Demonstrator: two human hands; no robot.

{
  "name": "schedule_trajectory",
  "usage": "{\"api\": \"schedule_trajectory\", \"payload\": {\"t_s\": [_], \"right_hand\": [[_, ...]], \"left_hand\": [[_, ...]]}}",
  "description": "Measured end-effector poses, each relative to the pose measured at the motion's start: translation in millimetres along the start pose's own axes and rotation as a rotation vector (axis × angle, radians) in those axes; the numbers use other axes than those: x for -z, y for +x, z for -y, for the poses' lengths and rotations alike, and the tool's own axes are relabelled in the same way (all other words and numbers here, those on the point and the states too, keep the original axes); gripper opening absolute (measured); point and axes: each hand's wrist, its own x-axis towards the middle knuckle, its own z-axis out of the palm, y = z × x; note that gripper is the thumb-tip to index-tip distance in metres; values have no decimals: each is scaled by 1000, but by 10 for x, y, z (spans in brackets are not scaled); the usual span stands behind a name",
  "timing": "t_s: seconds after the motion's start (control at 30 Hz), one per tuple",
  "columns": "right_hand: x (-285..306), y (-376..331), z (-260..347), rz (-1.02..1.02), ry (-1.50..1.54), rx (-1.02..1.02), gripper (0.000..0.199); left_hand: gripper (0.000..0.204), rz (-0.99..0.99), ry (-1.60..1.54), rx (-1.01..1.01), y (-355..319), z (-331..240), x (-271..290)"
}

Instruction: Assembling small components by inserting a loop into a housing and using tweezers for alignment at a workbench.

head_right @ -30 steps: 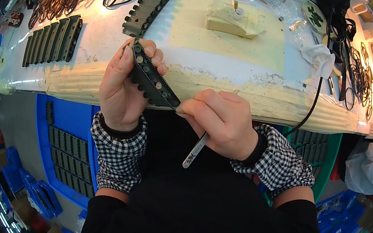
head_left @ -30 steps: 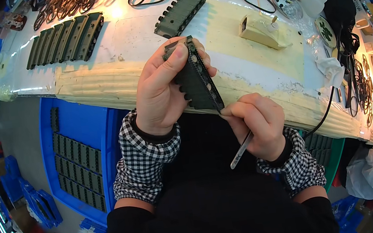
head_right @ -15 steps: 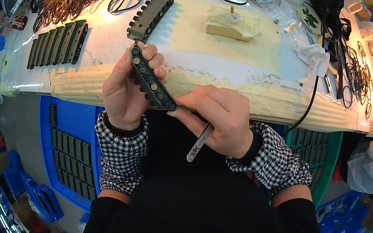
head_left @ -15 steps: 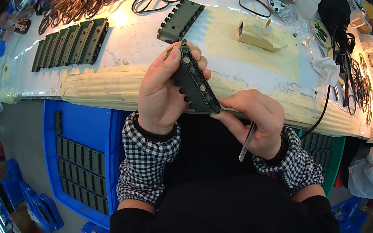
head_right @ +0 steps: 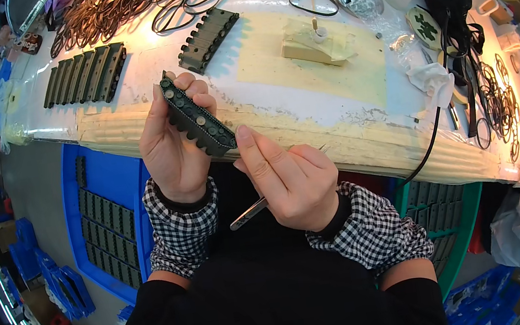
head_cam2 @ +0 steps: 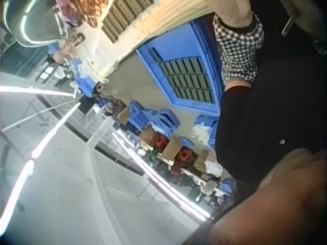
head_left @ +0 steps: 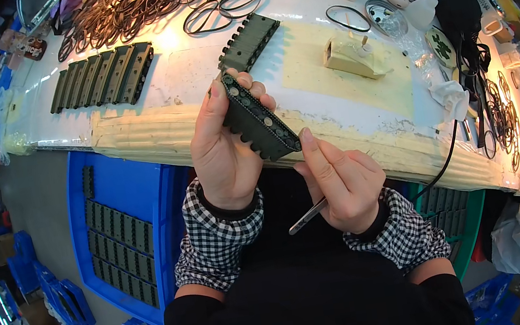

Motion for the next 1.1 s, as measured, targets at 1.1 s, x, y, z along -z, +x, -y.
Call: {"api": "schedule_trajectory", "payload": {"t_s": [1.1], "right_hand": [[217, 304, -90, -83, 493, -346, 15]], "left_hand": [[21, -119, 608, -7, -183, 107, -311]]}}
